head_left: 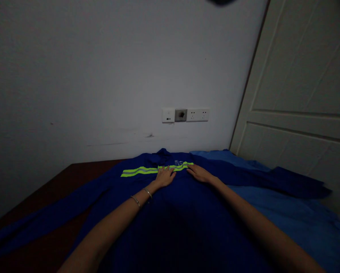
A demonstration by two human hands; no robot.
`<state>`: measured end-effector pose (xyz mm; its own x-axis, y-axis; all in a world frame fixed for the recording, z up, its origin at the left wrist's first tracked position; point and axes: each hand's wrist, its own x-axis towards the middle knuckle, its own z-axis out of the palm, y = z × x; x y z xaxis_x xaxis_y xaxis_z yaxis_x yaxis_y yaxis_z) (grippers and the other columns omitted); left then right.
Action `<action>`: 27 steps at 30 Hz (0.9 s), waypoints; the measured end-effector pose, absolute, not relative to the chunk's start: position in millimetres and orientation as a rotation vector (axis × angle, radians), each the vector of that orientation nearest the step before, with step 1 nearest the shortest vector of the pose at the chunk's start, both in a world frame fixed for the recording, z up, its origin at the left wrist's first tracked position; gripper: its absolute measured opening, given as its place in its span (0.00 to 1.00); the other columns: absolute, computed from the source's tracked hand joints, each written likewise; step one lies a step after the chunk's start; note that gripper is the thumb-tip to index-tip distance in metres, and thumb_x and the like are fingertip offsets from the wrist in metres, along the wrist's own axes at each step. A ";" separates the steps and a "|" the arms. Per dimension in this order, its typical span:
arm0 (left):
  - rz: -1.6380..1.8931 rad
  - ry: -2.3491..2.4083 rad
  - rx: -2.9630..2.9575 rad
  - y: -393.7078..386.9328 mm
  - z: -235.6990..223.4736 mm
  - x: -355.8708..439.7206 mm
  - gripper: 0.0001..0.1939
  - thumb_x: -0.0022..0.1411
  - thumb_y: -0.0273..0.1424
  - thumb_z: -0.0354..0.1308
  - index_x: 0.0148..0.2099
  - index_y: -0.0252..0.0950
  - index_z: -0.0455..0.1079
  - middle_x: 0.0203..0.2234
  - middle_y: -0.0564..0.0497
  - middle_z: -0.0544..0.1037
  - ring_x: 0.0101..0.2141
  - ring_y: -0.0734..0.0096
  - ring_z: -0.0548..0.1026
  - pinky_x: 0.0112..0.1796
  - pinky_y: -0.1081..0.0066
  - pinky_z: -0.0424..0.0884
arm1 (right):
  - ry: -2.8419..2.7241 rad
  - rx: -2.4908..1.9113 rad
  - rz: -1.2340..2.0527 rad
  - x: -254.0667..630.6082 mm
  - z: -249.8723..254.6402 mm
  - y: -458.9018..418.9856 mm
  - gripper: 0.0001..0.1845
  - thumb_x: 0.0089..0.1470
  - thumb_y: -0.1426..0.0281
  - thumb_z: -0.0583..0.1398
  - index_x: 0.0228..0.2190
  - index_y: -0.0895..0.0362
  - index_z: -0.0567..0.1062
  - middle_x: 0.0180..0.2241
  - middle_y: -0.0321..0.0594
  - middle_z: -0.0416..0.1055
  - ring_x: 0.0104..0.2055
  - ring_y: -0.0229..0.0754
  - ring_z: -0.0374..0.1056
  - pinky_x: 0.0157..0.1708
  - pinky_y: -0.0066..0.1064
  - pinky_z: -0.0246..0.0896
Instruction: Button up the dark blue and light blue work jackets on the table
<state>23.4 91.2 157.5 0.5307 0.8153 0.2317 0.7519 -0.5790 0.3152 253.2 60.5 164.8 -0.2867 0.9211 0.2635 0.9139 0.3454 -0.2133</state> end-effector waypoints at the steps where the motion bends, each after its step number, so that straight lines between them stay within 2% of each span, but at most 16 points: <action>1: 0.431 1.327 2.587 95.5 157.7 17.6 0.25 0.61 0.46 0.40 0.57 0.43 0.58 0.57 0.46 0.57 0.57 0.53 0.51 0.54 0.50 0.43 | -2.265 -1.713 0.019 255.4 160.3 61.0 0.27 0.57 0.57 0.44 0.51 0.59 0.64 0.53 0.50 0.60 0.56 0.48 0.53 0.54 0.41 0.45; 4: 0.268 1.218 2.605 107.2 156.4 2.6 0.27 0.61 0.48 0.36 0.60 0.47 0.51 0.60 0.50 0.52 0.59 0.56 0.45 0.55 0.52 0.42 | -2.199 -1.977 -0.060 262.1 149.5 61.0 0.31 0.56 0.52 0.42 0.55 0.56 0.59 0.58 0.46 0.52 0.60 0.53 0.44 0.56 0.49 0.37; 8: 0.306 1.112 2.629 113.9 152.2 -8.8 0.29 0.61 0.48 0.36 0.61 0.42 0.51 0.60 0.49 0.50 0.60 0.59 0.45 0.56 0.57 0.41 | -2.162 -2.168 -0.095 269.2 147.2 61.7 0.35 0.55 0.50 0.38 0.58 0.54 0.52 0.61 0.44 0.45 0.62 0.52 0.38 0.57 0.51 0.30; 11: 0.542 1.098 2.458 112.4 153.5 -14.5 0.28 0.62 0.45 0.39 0.59 0.35 0.55 0.58 0.46 0.55 0.58 0.62 0.50 0.56 0.63 0.45 | -2.152 -2.209 -0.060 271.7 148.5 63.9 0.36 0.54 0.49 0.37 0.59 0.53 0.49 0.61 0.42 0.43 0.62 0.50 0.37 0.57 0.50 0.29; 14: 0.837 1.145 2.098 110.1 163.4 -26.7 0.25 0.62 0.41 0.39 0.55 0.32 0.59 0.53 0.42 0.64 0.53 0.64 0.62 0.53 0.66 0.55 | -2.147 -2.206 -0.006 273.7 149.4 64.5 0.35 0.54 0.49 0.38 0.59 0.52 0.49 0.61 0.41 0.42 0.62 0.49 0.38 0.57 0.48 0.34; 17: 0.965 1.151 1.821 108.8 179.2 -47.9 0.21 0.61 0.39 0.41 0.48 0.30 0.64 0.43 0.41 0.72 0.43 0.65 0.70 0.42 0.67 0.66 | -2.150 -2.176 -0.028 272.7 154.3 60.5 0.34 0.55 0.50 0.39 0.59 0.52 0.49 0.61 0.43 0.45 0.61 0.49 0.41 0.55 0.46 0.39; 19: 0.997 1.156 1.727 107.9 190.3 -62.6 0.19 0.59 0.39 0.44 0.44 0.31 0.65 0.38 0.42 0.74 0.37 0.66 0.72 0.33 0.70 0.68 | -2.151 -2.142 -0.165 266.1 162.7 54.6 0.33 0.56 0.53 0.43 0.58 0.55 0.50 0.60 0.47 0.48 0.60 0.51 0.45 0.54 0.46 0.42; 23: 1.109 1.176 1.591 106.4 212.3 -75.3 0.11 0.54 0.31 0.52 0.38 0.32 0.68 0.30 0.47 0.75 0.28 0.71 0.72 0.24 0.76 0.65 | -2.236 -1.888 -0.494 228.2 190.2 34.5 0.27 0.55 0.69 0.48 0.56 0.59 0.55 0.55 0.50 0.57 0.55 0.49 0.53 0.50 0.38 0.50; 27: 1.419 1.115 1.152 109.3 243.0 -57.4 0.07 0.46 0.18 0.54 0.30 0.29 0.70 0.21 0.49 0.73 0.21 0.76 0.69 0.22 0.78 0.61 | -2.368 -1.676 -0.562 163.4 215.7 9.9 0.21 0.53 0.71 0.49 0.50 0.60 0.63 0.46 0.49 0.65 0.49 0.48 0.58 0.43 0.33 0.56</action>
<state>-57.4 109.3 243.0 -0.0941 0.9894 0.1105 -0.1265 -0.1220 0.9844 163.4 9.9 215.7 -0.3447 0.8658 0.3628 0.9365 0.2904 0.1967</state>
